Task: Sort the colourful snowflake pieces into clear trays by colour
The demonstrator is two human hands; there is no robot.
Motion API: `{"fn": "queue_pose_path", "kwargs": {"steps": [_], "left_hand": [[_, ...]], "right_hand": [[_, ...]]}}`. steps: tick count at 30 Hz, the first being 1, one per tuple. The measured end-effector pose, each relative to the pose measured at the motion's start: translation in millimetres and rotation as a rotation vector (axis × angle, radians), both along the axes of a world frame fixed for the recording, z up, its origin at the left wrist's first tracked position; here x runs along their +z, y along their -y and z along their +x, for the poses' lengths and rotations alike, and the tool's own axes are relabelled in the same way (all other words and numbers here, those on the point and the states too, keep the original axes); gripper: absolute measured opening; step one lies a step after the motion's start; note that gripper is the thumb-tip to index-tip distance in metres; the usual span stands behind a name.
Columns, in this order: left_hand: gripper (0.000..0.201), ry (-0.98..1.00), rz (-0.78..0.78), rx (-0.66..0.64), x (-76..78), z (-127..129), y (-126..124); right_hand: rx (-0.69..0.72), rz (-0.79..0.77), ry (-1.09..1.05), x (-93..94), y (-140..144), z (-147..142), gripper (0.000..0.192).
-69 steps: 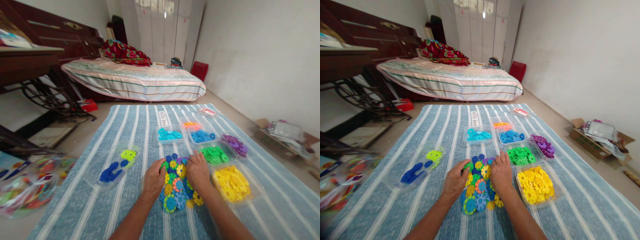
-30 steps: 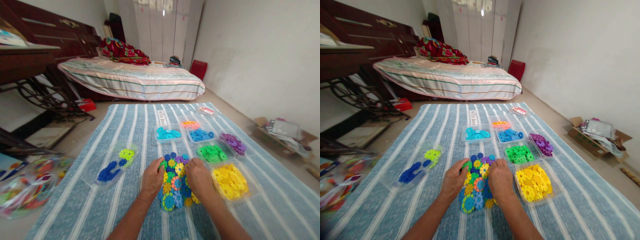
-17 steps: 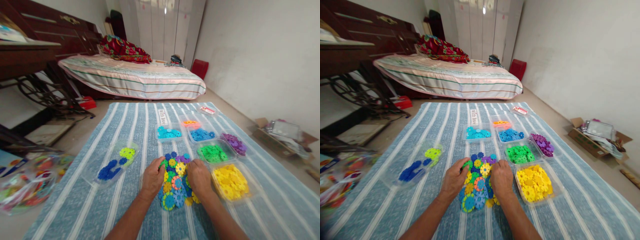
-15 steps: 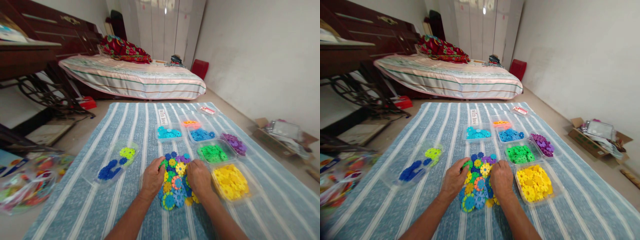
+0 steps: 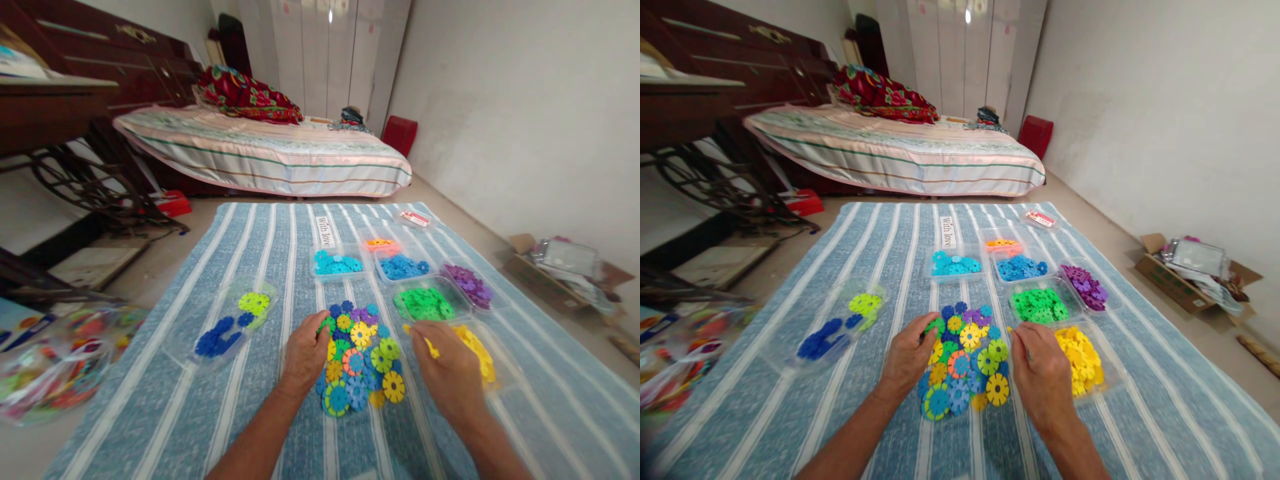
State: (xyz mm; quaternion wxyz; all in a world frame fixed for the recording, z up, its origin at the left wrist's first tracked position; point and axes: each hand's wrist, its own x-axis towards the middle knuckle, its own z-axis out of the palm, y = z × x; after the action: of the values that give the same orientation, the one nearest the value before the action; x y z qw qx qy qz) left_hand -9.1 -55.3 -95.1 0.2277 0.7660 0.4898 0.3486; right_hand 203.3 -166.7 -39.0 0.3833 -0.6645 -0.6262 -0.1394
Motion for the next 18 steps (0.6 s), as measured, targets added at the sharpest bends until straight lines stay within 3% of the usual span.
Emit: {"fn": "queue_pose_path", "kwargs": {"steps": [4,6,9,12,18], "left_hand": [[0.033,-0.014,-0.003,0.0,2.3,0.0,0.4],[0.034,-0.017,-0.003,0.003,2.3,-0.8,0.6],[0.035,-0.003,-0.008,0.011,1.0,-1.8,0.9],[0.038,0.032,-0.032,0.024,-0.6,-2.2,1.2],[0.041,0.071,-0.097,0.031,0.8,-2.2,2.5]], "right_hand": [[-0.178,0.014,0.174,10.7,23.2,29.2,0.026],[-0.173,0.009,0.177,7.9,27.5,27.7,0.026],[-0.02,-0.058,0.058,-1.2,21.3,2.4,0.02],[0.123,-0.235,-0.028,-8.4,3.6,-31.0,0.02],[0.136,-0.448,0.072,-14.8,-34.8,-58.3,0.015]]}}
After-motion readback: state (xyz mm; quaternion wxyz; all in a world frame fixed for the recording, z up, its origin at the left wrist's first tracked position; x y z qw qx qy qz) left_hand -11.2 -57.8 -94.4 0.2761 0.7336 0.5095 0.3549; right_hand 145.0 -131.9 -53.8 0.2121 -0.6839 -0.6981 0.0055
